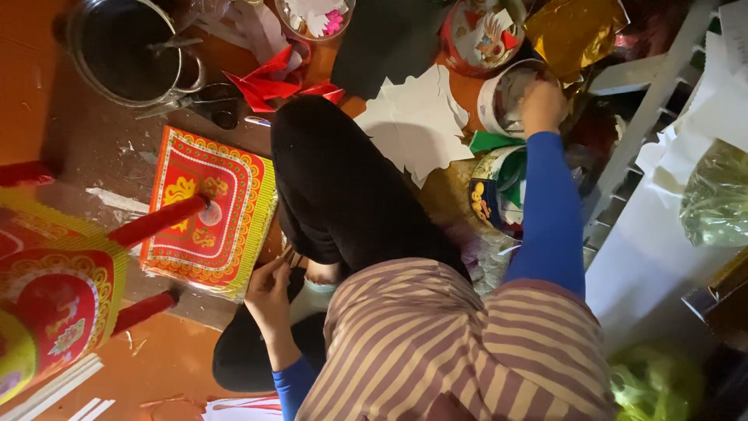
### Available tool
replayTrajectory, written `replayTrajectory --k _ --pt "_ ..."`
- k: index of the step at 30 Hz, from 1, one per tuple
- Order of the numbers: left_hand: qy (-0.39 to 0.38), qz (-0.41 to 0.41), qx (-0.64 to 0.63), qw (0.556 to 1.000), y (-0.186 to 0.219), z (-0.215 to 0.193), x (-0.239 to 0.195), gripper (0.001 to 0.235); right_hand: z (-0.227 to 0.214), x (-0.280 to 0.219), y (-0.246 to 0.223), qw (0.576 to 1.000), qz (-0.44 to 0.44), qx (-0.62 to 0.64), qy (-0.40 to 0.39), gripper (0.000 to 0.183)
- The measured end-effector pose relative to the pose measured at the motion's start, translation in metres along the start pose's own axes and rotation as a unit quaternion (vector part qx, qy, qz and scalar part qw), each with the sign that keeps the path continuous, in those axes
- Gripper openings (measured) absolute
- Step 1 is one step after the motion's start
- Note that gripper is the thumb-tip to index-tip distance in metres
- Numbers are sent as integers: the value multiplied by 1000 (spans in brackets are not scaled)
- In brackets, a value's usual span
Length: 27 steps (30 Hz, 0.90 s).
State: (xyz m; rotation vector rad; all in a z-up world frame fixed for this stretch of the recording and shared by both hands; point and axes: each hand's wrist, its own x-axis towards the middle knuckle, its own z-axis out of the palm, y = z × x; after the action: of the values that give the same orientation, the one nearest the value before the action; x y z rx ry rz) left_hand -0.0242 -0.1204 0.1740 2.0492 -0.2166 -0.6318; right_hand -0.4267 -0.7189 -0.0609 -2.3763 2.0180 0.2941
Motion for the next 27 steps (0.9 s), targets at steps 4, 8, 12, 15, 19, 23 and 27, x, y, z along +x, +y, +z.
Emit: replayTrajectory --k 4,8,12,15,19,23,27 --pt "-8 11 26 1000 -6 -1 2 16 -61 -7 -26 997 37 39 -52 35" --pt "-2 14 81 997 -9 -3 4 28 -82 -14 -43 990 -58 8 -125 23" --pt "-3 -10 64 998 -3 -4 1 29 -81 -21 -44 996 -60 37 -59 24" --pt "-1 -40 69 997 10 -3 2 31 -70 -26 -28 960 33 279 4 21" --pt "-10 47 114 992 -12 -3 6 30 -40 -27 7 946 -240 192 99 19" --pt "-12 45 93 995 -12 -3 5 29 -65 -30 -8 982 -131 133 -7 44" --pt "-11 59 92 994 -19 -2 4 28 -41 -6 0 975 -154 156 25 42"
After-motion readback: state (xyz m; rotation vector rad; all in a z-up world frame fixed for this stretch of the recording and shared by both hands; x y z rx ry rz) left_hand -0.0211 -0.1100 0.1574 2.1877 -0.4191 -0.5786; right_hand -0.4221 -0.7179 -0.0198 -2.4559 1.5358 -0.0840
